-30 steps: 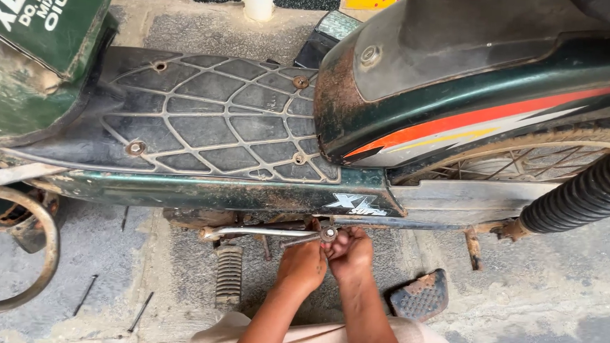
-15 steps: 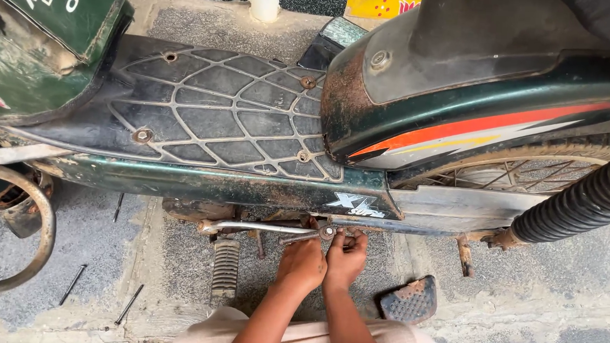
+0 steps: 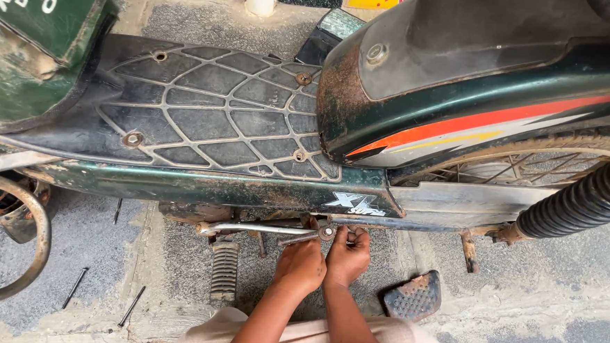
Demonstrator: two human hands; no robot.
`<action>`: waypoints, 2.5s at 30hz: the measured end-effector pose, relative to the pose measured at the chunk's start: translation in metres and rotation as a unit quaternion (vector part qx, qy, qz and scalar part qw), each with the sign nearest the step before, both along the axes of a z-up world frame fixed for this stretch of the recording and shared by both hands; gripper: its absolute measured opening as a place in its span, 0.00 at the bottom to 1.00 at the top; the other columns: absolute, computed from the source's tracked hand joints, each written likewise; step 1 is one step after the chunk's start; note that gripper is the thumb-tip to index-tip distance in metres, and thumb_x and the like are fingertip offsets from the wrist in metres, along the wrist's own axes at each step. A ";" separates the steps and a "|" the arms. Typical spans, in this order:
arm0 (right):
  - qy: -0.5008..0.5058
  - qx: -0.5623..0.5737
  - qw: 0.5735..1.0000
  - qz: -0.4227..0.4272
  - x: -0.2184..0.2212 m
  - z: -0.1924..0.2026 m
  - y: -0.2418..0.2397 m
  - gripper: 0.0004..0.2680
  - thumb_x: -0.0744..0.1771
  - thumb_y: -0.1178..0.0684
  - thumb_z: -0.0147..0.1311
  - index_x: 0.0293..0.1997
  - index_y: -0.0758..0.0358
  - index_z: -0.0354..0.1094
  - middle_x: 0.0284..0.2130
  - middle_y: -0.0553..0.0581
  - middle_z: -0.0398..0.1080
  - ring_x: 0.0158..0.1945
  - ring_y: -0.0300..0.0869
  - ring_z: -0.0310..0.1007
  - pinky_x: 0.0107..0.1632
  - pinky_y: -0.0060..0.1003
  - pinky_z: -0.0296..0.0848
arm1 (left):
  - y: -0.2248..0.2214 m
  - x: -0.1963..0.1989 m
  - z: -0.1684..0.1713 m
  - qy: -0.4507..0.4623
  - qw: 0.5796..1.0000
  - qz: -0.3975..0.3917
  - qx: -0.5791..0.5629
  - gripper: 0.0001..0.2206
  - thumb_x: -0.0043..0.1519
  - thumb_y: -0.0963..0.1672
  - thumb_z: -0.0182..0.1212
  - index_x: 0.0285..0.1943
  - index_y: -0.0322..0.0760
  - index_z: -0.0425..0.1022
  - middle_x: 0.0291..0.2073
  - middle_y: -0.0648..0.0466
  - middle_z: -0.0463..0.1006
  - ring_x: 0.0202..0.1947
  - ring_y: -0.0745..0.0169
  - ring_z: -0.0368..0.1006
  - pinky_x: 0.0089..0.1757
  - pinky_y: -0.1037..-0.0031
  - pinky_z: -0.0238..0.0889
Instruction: The person sits on the floor beside a motorcycle and works on the footrest and brake lever assembly near the engine. They use combination wrenches to loosen and tighten bolts, handle small nuts and washers by hand, and reposition the hardware on the mounting stud.
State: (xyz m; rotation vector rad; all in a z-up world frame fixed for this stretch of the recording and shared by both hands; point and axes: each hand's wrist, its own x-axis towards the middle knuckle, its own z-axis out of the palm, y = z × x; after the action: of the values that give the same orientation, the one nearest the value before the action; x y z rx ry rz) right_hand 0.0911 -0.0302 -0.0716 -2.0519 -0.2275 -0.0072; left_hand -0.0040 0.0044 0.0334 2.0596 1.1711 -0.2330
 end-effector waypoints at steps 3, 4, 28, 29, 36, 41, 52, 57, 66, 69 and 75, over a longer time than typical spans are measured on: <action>-0.010 0.006 1.000 -0.001 0.000 0.000 0.000 0.07 0.63 0.54 0.65 0.38 0.64 0.73 0.26 0.56 0.78 0.25 0.43 0.76 0.33 0.41 0.73 | -0.001 0.001 -0.006 -0.019 1.000 0.003 0.011 0.30 0.66 0.42 0.48 0.78 0.28 0.45 0.63 0.34 0.69 0.60 0.37 0.70 0.60 0.58 0.62; -0.010 0.006 1.000 -0.001 0.001 -0.001 0.000 0.07 0.63 0.54 0.65 0.38 0.64 0.73 0.26 0.56 0.78 0.25 0.43 0.76 0.33 0.41 0.73 | -0.001 0.003 -0.007 -0.019 1.000 0.003 0.011 0.30 0.66 0.42 0.48 0.78 0.28 0.45 0.63 0.34 0.69 0.60 0.37 0.70 0.60 0.58 0.62; -0.044 -0.049 0.997 0.035 0.003 -0.017 0.009 0.12 0.68 0.48 0.56 0.29 0.67 0.67 0.20 0.65 0.73 0.23 0.55 0.74 0.30 0.50 0.70 | 0.001 0.001 -0.010 0.021 0.999 -0.021 -0.028 0.27 0.69 0.42 0.42 0.77 0.32 0.44 0.65 0.36 0.68 0.65 0.40 0.66 0.65 0.58 0.56; -0.032 -0.049 0.998 0.034 0.004 -0.018 0.011 0.13 0.68 0.48 0.55 0.28 0.67 0.66 0.19 0.66 0.72 0.22 0.55 0.72 0.29 0.50 0.70 | 0.001 0.001 -0.009 0.007 1.000 -0.013 -0.020 0.30 0.68 0.42 0.43 0.79 0.33 0.38 0.67 0.36 0.65 0.66 0.40 0.65 0.64 0.58 0.55; 0.174 0.169 0.969 0.054 0.013 -0.021 0.012 0.10 0.70 0.53 0.44 0.31 0.64 0.66 0.24 0.58 0.70 0.24 0.44 0.68 0.29 0.44 0.68 | 0.001 -0.002 -0.006 -0.026 1.000 -0.008 0.005 0.35 0.66 0.42 0.45 0.81 0.34 0.31 0.66 0.36 0.66 0.64 0.41 0.67 0.62 0.61 0.58; 0.433 0.344 0.831 0.061 0.017 -0.006 0.009 0.08 0.70 0.53 0.39 0.33 0.60 0.61 0.22 0.52 0.63 0.21 0.39 0.61 0.24 0.39 0.64 | 0.000 -0.001 -0.027 -0.017 1.000 -0.012 -0.002 0.30 0.67 0.44 0.46 0.79 0.35 0.44 0.62 0.40 0.72 0.62 0.42 0.69 0.62 0.60 0.60; 0.531 0.319 0.780 0.089 0.021 0.016 0.000 0.11 0.71 0.47 0.37 0.36 0.60 0.61 0.19 0.50 0.59 0.20 0.39 0.55 0.24 0.37 0.55 | -0.002 0.004 -0.028 -0.025 1.000 -0.010 0.002 0.24 0.67 0.43 0.47 0.73 0.31 0.53 0.54 0.40 0.77 0.55 0.45 0.75 0.58 0.59 0.65; 0.135 -0.079 0.986 0.067 0.006 0.031 -0.008 0.12 0.70 0.45 0.45 0.40 0.63 0.68 0.26 0.64 0.75 0.28 0.54 0.74 0.35 0.50 0.70 | -0.002 0.003 -0.007 -0.009 0.999 -0.035 0.008 0.31 0.67 0.43 0.49 0.78 0.24 0.42 0.53 0.38 0.77 0.54 0.44 0.76 0.58 0.60 0.66; -0.011 -0.137 0.986 0.091 0.006 0.022 -0.004 0.12 0.66 0.46 0.56 0.33 0.68 0.68 0.24 0.66 0.76 0.30 0.60 0.78 0.39 0.54 0.74 | 0.002 0.003 -0.023 -0.028 0.999 -0.016 0.027 0.24 0.65 0.43 0.50 0.69 0.25 0.56 0.54 0.36 0.76 0.55 0.39 0.74 0.57 0.57 0.65; -0.028 -0.136 0.986 0.088 0.007 0.012 -0.003 0.12 0.67 0.47 0.56 0.32 0.68 0.68 0.23 0.67 0.75 0.29 0.61 0.77 0.37 0.54 0.73 | 0.003 0.002 -0.028 -0.028 0.999 -0.011 0.030 0.16 0.66 0.44 0.50 0.58 0.28 0.73 0.53 0.37 0.78 0.56 0.39 0.74 0.59 0.56 0.63; -0.069 -0.107 0.989 0.078 0.011 -0.014 0.005 0.12 0.68 0.49 0.52 0.31 0.68 0.68 0.23 0.70 0.73 0.28 0.64 0.75 0.34 0.57 0.71 | 0.002 0.002 -0.026 -0.076 0.994 0.022 0.073 0.24 0.64 0.42 0.49 0.71 0.29 0.61 0.53 0.35 0.76 0.53 0.35 0.74 0.55 0.54 0.65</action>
State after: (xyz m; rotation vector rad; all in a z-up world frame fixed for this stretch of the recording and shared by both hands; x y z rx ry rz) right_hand 0.1018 -0.0251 -0.0859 -2.2442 -0.4944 -0.0300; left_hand -0.0024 0.0062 0.0075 2.1333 1.1671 0.0308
